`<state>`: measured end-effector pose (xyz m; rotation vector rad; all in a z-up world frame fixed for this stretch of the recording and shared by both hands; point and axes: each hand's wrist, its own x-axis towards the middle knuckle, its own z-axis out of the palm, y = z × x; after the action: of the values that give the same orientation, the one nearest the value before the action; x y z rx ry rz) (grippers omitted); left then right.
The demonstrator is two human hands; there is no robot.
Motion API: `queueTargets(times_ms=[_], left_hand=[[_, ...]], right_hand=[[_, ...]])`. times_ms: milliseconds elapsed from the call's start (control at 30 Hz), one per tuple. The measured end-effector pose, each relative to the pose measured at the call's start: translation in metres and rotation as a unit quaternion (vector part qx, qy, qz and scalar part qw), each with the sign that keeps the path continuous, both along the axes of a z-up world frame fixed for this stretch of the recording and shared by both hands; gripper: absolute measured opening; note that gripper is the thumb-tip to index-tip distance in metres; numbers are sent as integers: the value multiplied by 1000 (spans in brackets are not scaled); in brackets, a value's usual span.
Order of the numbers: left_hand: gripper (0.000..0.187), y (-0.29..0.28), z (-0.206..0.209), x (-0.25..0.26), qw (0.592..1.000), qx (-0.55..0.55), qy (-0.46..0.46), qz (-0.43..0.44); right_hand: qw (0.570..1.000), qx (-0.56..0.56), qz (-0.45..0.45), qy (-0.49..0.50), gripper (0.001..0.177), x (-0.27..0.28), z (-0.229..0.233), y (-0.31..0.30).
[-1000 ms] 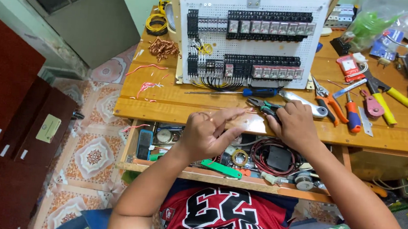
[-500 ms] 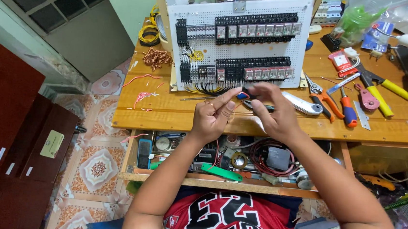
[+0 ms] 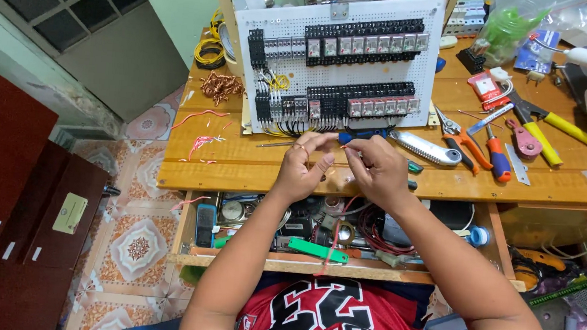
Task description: Stripping insulation from electrical wires using a wire stripper tool on a workbench
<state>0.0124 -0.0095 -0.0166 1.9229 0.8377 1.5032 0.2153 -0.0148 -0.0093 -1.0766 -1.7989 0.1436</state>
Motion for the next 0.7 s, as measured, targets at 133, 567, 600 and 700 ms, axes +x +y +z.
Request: queueTargets(times_ms=[133, 567, 600, 700], left_hand=[[51, 1, -13, -2, 986, -78, -126, -83], [94, 4, -26, -37, 723, -214, -422, -503], [87, 10, -48, -44, 704, -239, -411, -528], [69, -6, -44, -35, 711, -246, -286, -594]], right_hand=[[1000, 15, 1, 1, 9, -1, 2, -3], [991, 90, 33, -99, 11, 7, 2, 8], [994, 78, 13, -78, 11, 8, -1, 11], [998, 57, -4, 7, 8, 13, -13, 19]])
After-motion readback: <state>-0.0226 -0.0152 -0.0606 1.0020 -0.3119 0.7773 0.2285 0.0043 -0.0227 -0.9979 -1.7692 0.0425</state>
